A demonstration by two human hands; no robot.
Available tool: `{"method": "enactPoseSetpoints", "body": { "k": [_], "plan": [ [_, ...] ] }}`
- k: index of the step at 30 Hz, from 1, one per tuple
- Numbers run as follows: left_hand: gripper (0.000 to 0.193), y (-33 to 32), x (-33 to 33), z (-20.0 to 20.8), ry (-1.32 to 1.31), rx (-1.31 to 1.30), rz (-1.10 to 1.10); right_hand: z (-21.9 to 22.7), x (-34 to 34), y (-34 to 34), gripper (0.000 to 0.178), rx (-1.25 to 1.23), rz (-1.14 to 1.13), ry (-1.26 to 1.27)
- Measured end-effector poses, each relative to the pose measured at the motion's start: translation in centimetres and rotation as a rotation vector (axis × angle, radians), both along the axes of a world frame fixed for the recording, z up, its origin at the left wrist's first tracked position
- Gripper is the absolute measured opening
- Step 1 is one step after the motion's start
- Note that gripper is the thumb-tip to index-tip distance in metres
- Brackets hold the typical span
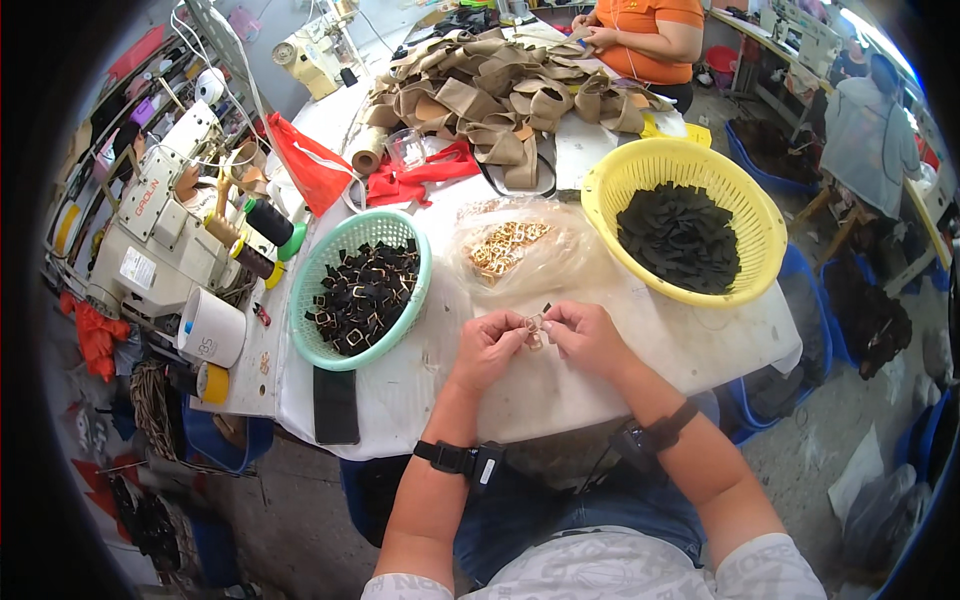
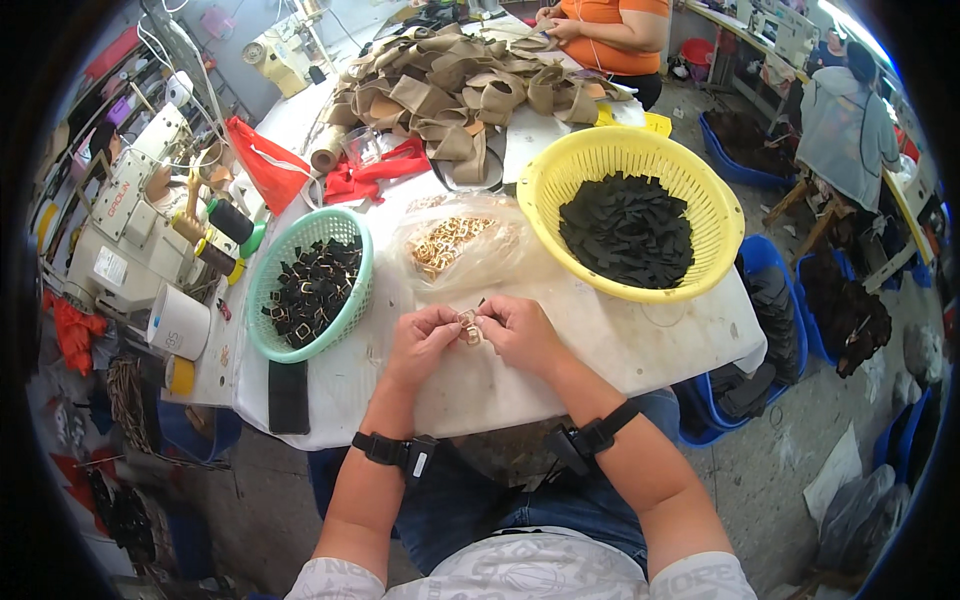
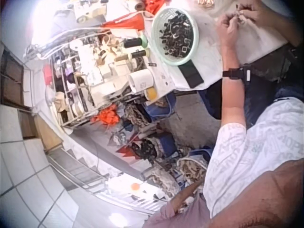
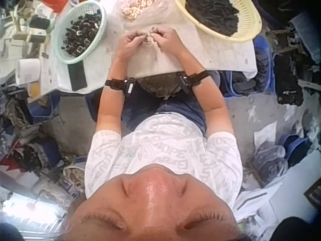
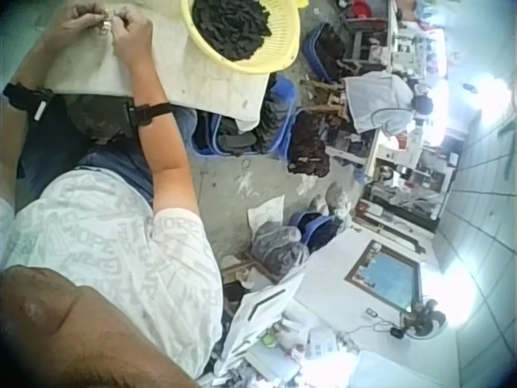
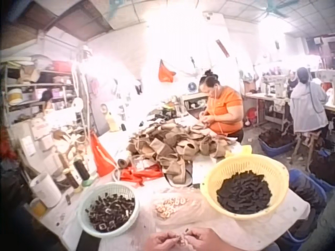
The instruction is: The recorder is manually assembling metal buckles onto small fabric or leather shoe components at a workbench in a factory setting.
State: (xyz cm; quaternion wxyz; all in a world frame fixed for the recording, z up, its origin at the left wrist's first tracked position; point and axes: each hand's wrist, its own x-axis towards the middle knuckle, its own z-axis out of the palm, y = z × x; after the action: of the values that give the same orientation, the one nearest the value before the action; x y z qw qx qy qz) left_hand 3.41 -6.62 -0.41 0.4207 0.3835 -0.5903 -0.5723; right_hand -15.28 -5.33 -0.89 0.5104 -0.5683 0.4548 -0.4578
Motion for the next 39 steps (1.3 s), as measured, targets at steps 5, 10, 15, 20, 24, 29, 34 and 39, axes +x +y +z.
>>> {"method": "enactPoseSetpoints", "body": {
  "k": [5, 10, 15, 20, 24, 29, 34, 39],
  "plan": [
    [0.012, -0.2, 0.2, -0.4, -0.043, -0.006, 0.029, -0.5, 0.1, -0.1, 0.014, -0.01, -0.009, 0.009],
    [0.01, -0.1, 0.1, -0.2, -0.034, -0.007, 0.01, -0.5, 0.0, 0.0, 0.013, -0.079, -0.023, 0.08],
    [0.009, -0.2, 0.0, -0.9, 0.005, -0.018, 0.019, 0.1, 0.1, 0.2, 0.013, -0.169, -0.008, 0.14],
    [0.01, -0.3, 0.0, -1.2, 0.004, -0.025, 0.03, 0.6, 0.2, 0.4, 0.012, -0.214, -0.017, 0.184],
    [0.012, -0.2, -0.2, -0.6, -0.069, -0.065, 0.057, 0.2, 0.1, 0.2, 0.012, -0.229, -0.004, 0.192],
    [0.013, 0.1, -0.1, -0.1, -0.137, -0.06, 0.132, 0.7, 0.3, 0.6, 0.01, -0.286, -0.139, 0.206],
    [0.013, 0.0, -0.2, -0.5, -0.176, -0.081, 0.168, 1.3, 0.3, 1.2, 0.008, -0.181, -0.215, 0.034],
    [0.012, -0.1, -0.1, -1.2, -0.167, -0.103, 0.17, 0.5, 0.1, 1.0, 0.01, -0.211, -0.168, 0.06]
  ]
}}
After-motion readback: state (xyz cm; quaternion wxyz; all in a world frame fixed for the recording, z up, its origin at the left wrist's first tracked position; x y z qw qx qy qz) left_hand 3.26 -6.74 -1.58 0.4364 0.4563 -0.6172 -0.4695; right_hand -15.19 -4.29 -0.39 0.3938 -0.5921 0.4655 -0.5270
